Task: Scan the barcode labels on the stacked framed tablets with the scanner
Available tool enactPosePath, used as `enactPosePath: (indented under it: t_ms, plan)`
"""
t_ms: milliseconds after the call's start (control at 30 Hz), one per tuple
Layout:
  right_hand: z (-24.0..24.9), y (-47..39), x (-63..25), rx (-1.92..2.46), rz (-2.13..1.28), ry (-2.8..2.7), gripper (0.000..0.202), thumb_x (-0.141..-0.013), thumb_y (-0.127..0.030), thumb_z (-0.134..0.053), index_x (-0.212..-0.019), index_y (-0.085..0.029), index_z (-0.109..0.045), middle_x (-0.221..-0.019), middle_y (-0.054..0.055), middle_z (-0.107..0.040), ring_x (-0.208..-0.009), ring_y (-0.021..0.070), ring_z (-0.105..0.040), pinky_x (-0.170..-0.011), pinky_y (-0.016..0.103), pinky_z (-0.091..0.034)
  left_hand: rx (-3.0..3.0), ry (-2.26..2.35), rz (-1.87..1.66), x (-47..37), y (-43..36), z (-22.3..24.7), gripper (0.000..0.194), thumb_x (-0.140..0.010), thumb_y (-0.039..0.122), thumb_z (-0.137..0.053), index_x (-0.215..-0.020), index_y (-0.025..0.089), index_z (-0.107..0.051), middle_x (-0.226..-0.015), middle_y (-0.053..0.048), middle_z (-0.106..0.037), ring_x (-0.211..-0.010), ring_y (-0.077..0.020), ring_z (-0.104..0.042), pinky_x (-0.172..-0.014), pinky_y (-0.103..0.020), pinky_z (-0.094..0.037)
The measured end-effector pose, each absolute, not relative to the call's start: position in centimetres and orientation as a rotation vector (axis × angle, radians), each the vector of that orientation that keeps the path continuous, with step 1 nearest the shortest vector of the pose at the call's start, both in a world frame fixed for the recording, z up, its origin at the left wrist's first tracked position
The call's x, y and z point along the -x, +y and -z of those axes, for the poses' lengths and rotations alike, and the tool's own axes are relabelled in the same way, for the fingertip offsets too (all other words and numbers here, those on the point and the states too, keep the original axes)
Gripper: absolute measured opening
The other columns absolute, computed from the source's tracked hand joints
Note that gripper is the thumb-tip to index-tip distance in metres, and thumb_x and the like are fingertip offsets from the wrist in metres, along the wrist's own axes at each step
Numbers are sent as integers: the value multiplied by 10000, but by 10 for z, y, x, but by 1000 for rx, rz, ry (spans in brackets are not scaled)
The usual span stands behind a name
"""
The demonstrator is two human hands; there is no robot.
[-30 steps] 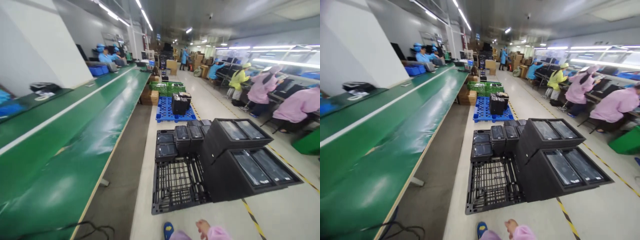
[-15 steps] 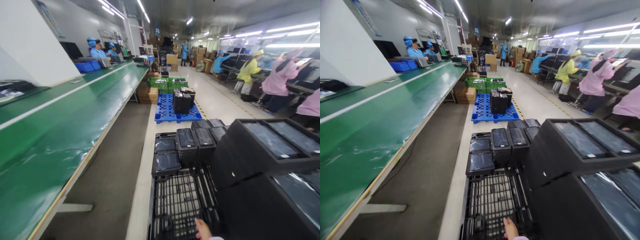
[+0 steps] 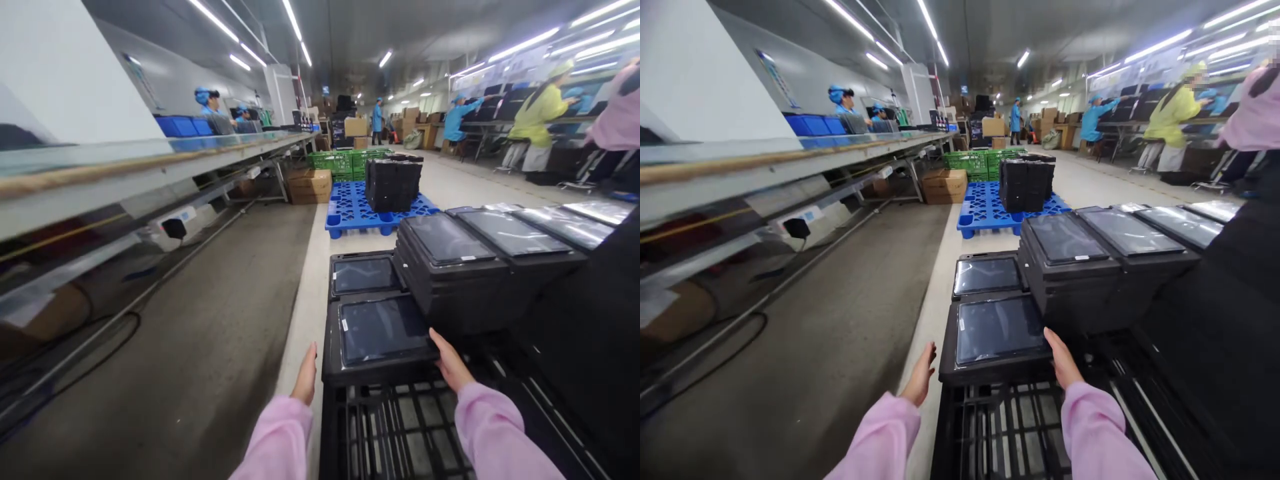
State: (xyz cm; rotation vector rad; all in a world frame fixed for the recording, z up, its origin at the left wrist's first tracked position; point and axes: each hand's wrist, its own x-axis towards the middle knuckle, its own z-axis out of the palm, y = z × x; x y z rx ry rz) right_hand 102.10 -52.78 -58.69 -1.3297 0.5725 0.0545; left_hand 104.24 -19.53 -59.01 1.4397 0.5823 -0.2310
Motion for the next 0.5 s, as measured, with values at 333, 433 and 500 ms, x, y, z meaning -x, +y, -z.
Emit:
enactPosePath:
  t_ms: [333, 433, 500]
  plan:
    - [567, -495, -1021, 1289, -100, 404, 419, -615, -417, -787, -956, -215, -652, -1026, 51, -710, -1116, 252, -592, -965, 345, -477, -850, 480, 376, -1062, -219, 585, 464, -943, 455, -432, -1093, 77, -654, -874, -105, -731, -815, -195, -701, -772, -286, -562]
    - [567, -497, -1025, 1318, -112, 417, 449, -613, -434, -769, -978, -205, -641, -1041, 71, -703, -1127, 261, -581, -971, 366, -466, -862, 499, 349, -1062, -220, 583, 434, -947, 423, -430, -1036, 71, -668, -886, -111, -730, -881, -200, -692, -815, -285, -551]
    - [574, -500, -1023, 1262, -60, 407, 453, -609, -449, -757, -976, -214, -633, -1096, 68, -684, -1182, 243, -540, -1001, 341, -435, -909, 458, 328, -1060, -215, 589, 422, -946, 419, -418, -1030, 91, -670, -967, -117, -722, -1003, -214, -659, -899, -307, -521]
